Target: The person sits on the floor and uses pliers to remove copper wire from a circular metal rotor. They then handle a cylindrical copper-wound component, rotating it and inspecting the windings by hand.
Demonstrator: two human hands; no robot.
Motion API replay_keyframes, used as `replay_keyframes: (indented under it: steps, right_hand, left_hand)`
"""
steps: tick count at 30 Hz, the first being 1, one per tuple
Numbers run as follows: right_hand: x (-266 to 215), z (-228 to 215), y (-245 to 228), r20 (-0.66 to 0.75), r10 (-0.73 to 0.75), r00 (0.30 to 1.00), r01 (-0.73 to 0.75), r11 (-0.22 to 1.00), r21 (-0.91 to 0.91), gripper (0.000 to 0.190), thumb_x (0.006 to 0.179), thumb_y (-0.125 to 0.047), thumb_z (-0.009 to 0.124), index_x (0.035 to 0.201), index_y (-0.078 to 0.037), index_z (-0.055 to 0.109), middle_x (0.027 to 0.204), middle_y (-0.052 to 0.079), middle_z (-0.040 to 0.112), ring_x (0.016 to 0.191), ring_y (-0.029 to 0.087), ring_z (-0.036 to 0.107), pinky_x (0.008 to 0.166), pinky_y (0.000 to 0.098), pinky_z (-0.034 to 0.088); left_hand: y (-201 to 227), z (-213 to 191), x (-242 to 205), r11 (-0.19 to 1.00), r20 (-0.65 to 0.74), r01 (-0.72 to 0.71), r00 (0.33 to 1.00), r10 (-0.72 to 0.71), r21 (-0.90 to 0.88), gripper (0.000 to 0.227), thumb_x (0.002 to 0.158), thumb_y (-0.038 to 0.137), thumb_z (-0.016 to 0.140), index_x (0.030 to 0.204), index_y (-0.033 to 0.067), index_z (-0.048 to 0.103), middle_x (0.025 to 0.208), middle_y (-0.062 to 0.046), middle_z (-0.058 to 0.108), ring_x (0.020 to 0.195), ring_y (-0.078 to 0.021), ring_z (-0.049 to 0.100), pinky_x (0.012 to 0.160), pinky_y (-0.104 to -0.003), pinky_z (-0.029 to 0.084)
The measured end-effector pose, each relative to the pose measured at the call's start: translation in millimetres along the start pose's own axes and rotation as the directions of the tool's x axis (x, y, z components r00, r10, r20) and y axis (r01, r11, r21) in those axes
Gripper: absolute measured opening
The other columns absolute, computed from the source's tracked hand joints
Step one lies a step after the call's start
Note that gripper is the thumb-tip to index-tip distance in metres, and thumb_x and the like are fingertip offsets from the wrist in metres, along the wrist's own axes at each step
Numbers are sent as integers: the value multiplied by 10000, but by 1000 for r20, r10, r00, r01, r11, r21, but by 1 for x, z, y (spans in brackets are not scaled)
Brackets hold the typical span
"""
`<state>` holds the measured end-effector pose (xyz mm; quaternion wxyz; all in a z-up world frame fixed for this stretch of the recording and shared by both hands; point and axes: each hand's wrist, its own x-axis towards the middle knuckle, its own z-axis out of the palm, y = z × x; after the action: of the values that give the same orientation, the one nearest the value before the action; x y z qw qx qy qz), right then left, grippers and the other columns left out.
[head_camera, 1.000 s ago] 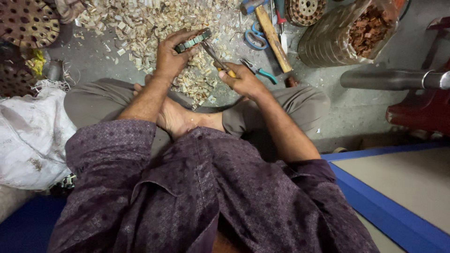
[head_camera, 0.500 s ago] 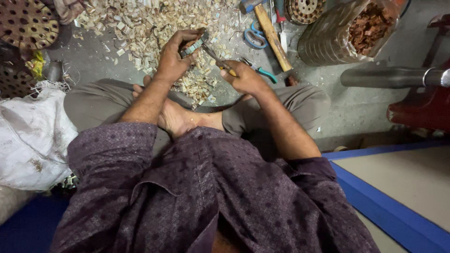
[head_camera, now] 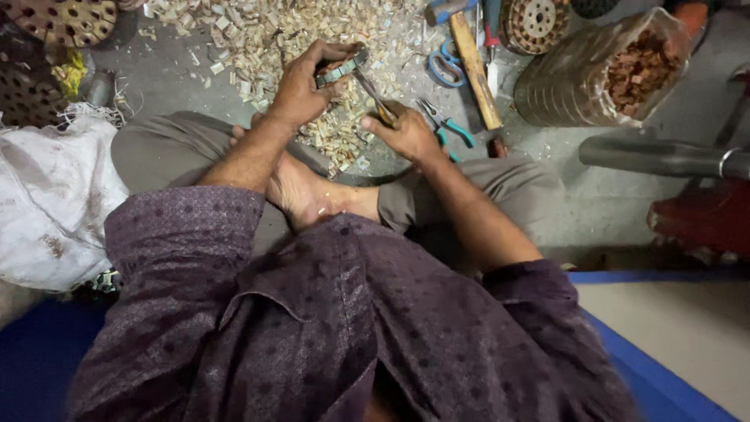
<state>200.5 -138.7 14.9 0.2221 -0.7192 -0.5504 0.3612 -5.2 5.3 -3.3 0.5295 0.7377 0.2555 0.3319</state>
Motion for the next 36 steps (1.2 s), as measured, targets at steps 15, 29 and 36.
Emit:
replay_keyframes:
  steps: [15, 29, 36]
  right_hand:
    - [47, 53, 25, -306, -119, 945, 19, 950, -313, 465, 885, -507, 767, 874, -67, 620, 788, 163, 699, 775, 393, 643, 779, 516, 449]
    - [23, 15, 36, -403, -227, 886, 114, 952, -284, 474, 929, -378, 815, 856, 20, 569, 862, 239, 591, 767, 449, 593, 679, 513, 480]
    - [15, -2, 44, 61, 82, 995, -81, 996, -27, 381, 1009, -413, 730, 1007, -31, 745, 648, 64, 532, 622, 180, 475, 601, 393, 442]
  left_hand:
    - [-11, -6, -3, 967, -128, 235, 967, -222, 98, 510, 880, 15, 788, 1330, 123, 574, 1298, -122, 712, 1187, -285, 708, 994, -407, 562]
    - [20, 15, -8, 764, -203, 235, 969, -139, 600, 511, 899, 197, 787, 1381, 209, 616, 1084, -126, 754, 901, -387, 709, 773, -518, 551]
    - [17, 20, -15, 723, -190, 160, 981, -41, 672, 570, 839, 191, 805, 1376, 227, 615, 1105, -68, 765, 880, -334, 730, 713, -514, 542]
